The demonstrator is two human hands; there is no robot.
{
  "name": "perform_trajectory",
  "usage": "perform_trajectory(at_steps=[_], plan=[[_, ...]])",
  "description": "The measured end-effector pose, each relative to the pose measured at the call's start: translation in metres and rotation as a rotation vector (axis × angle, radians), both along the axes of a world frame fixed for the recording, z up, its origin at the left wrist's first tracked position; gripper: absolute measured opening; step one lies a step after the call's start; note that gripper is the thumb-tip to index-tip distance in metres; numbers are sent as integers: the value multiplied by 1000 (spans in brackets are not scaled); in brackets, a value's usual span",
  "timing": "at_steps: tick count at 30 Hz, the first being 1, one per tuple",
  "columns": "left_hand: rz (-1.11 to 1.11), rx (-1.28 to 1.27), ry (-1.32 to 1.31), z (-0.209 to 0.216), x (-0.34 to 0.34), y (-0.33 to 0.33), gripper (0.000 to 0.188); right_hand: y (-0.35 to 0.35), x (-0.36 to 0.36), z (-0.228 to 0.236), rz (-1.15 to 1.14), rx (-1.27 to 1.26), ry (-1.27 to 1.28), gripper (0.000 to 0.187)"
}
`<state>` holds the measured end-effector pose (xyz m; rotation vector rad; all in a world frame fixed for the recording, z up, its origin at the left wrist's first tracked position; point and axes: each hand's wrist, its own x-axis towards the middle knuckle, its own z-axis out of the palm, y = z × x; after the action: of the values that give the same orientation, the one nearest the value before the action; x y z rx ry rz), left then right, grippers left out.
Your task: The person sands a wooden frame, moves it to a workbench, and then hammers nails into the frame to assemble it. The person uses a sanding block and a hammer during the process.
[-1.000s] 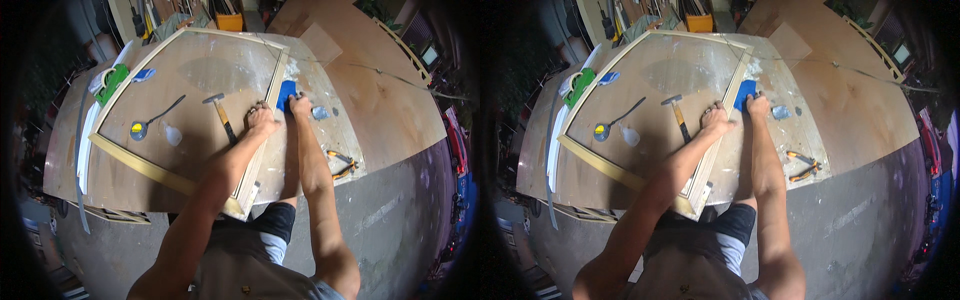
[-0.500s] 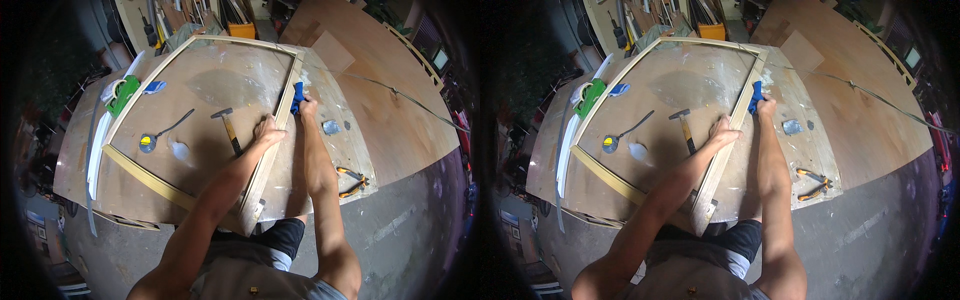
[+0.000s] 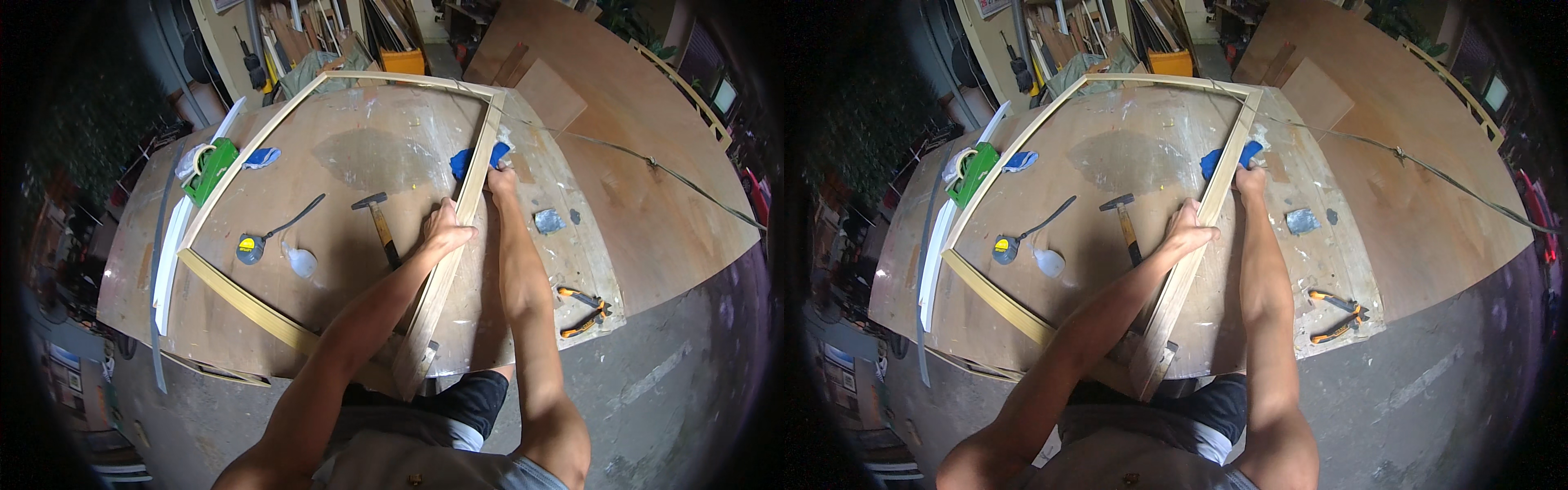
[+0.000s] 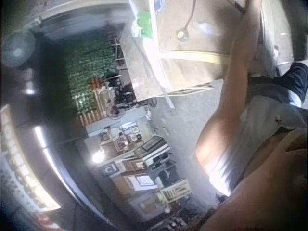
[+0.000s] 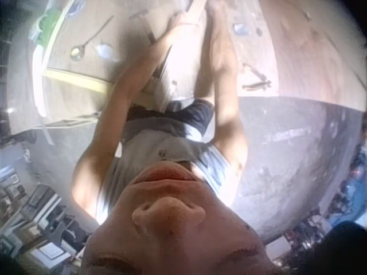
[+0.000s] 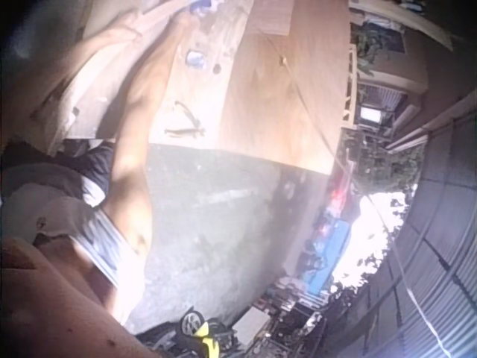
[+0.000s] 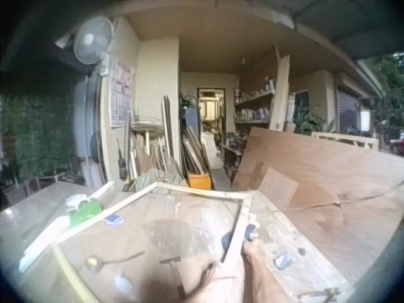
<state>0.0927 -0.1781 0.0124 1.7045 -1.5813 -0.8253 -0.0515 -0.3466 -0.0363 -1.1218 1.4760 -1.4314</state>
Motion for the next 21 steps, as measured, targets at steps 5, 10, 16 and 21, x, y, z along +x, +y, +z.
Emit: perform_trajectory(at_steps=[5, 10, 16, 21], plan=[[-15, 7, -50, 2, -2, 4, 68, -17, -6, -12, -219, -44, 256, 39], [-24, 61, -55, 2, 3, 10, 66, -4, -6, -10, 235, -29, -498, 45], [17, -60, -216, -4, -3, 11, 62, 15, 2, 3, 72, -92, -574, 40], [-1, -99, -228, -12, -6, 4, 69, 37, -11, 11, -52, -89, -74, 29]])
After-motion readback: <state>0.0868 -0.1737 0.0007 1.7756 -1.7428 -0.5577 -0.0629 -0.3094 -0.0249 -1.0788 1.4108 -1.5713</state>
